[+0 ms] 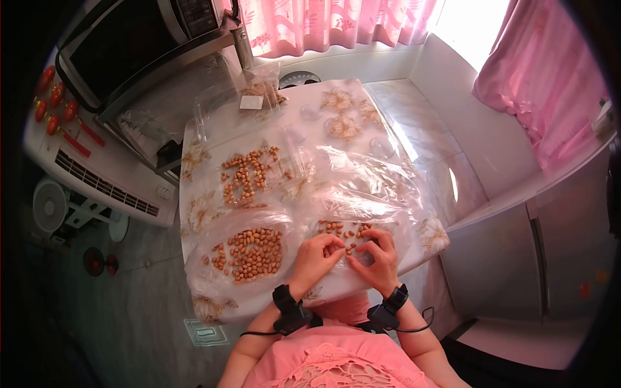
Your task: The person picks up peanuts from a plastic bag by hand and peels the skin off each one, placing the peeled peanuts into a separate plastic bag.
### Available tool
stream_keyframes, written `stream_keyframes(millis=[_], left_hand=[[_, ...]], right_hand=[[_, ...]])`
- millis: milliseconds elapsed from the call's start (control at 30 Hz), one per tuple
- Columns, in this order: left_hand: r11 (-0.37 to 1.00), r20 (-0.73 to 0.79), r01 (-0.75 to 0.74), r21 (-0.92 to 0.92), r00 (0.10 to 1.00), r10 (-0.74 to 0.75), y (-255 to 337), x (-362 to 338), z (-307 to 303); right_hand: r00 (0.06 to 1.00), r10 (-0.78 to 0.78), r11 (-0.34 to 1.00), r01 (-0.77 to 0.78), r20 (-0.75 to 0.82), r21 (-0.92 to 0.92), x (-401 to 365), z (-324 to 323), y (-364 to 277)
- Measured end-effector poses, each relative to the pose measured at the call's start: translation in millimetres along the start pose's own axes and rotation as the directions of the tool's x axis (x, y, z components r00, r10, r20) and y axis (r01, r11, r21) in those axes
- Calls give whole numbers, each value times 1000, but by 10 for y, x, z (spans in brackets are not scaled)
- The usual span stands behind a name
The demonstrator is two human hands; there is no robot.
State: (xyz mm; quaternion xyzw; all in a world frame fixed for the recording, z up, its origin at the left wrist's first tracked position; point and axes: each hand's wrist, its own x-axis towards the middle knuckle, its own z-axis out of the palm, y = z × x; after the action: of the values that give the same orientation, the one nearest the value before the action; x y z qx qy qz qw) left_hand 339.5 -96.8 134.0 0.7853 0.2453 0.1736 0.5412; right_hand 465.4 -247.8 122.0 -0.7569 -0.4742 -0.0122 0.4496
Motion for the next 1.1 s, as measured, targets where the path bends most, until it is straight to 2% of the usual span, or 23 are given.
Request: stream_keyframes(millis=[267,500,1100], left_hand=[[996,60,-41,85,998,36,-48,-8,19],[994,41,-53,94,998,49,-13,-26,30],[986,73,-55,157,996,44,34,-22,20]], right_hand=[[999,-43,998,44,34,-41,6,-1,19],[997,-76,996,76,-1,-50,7,2,18],[990,-142,984,144,-24,104,4,-48,27]])
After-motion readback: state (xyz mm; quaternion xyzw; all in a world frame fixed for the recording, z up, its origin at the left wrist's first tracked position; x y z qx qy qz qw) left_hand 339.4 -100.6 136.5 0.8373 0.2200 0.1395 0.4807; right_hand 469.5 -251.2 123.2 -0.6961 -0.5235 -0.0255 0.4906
